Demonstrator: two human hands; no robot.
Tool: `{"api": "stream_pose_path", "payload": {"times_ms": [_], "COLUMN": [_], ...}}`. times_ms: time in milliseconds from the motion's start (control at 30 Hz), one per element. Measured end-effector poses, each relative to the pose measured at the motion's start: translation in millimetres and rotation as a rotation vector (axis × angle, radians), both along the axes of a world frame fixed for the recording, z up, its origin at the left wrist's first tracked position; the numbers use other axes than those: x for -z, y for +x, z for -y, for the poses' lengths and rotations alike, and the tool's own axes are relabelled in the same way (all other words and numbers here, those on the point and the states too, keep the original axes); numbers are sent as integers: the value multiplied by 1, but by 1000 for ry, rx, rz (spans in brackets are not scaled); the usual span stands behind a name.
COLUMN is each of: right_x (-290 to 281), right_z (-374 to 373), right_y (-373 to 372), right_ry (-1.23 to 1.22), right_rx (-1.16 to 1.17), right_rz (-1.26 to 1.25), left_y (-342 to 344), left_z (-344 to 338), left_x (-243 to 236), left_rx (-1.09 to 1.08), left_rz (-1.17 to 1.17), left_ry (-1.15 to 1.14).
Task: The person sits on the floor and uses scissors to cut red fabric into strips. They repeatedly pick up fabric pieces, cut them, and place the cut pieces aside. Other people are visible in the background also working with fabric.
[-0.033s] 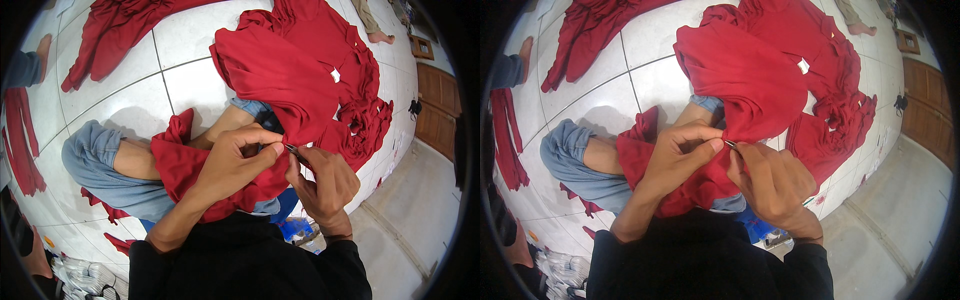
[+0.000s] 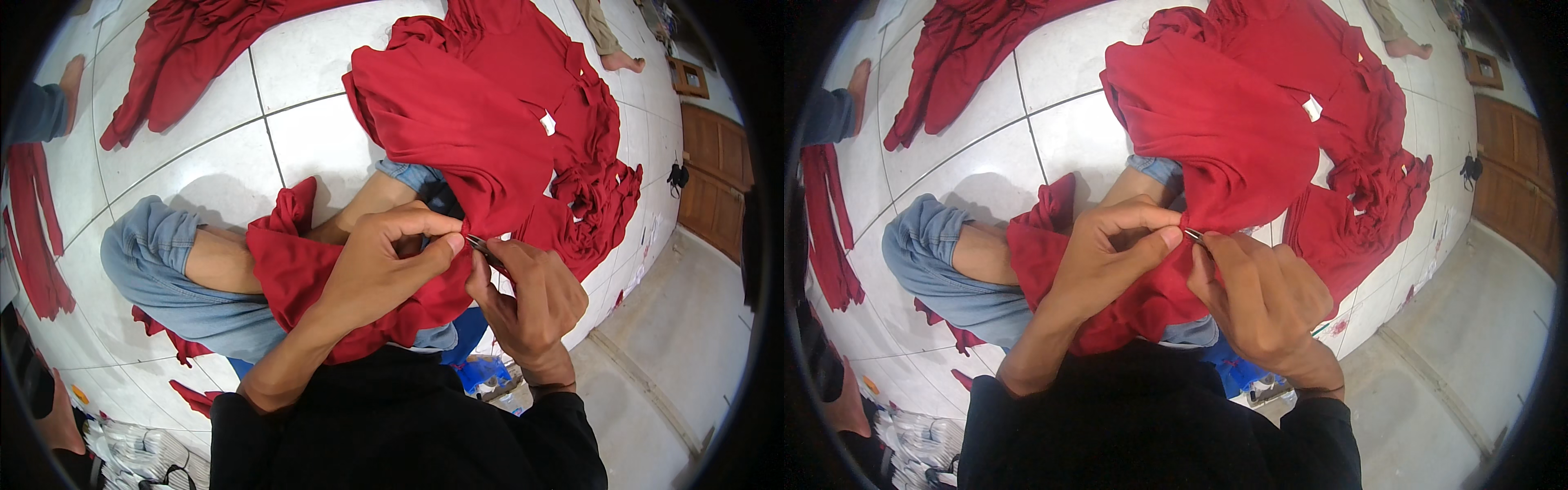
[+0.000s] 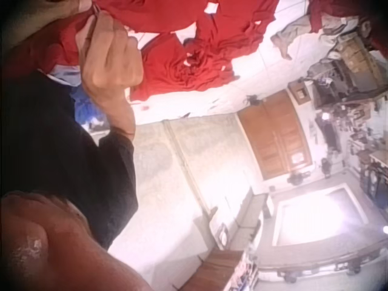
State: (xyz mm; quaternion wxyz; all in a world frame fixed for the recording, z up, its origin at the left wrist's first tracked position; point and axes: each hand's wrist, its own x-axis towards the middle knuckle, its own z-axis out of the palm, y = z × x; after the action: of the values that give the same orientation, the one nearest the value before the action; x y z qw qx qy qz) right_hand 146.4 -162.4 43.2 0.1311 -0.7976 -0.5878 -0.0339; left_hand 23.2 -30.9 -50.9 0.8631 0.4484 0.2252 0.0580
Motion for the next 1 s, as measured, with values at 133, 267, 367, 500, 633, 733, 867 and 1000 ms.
{"api": "stream_pose_path", "payload": {"times_ms": [133,267,367,500,633,733,867,1000], "right_x": [0,1,0,-4,-3,0,4,4], "right_z": [-2,-4,-5,-5,-4,-5,-6,-4], "right_y": [1,3,4,4,3,4,5,6], "right_ry": [-29,-19,-69,-97,-69,-47,-56,-52], "right_rx": [-3,-20,-37,-32,-23,-30,-53,-63], "right_rz": [8,48,53,46,36,32,45,55], "left_y": [1,1,2,4,5,3,2,2], "left_z": [-2,-3,-3,-1,0,0,-1,-2], "left_x": [0,2,1,1,2,3,4,2], "left_rx": [15,31,23,0,-35,11,-20,4], "left_rz": [-11,9,-2,3,4,-18,27,7], "left_ry": [11,36,41,47,43,38,-13,-84]}}
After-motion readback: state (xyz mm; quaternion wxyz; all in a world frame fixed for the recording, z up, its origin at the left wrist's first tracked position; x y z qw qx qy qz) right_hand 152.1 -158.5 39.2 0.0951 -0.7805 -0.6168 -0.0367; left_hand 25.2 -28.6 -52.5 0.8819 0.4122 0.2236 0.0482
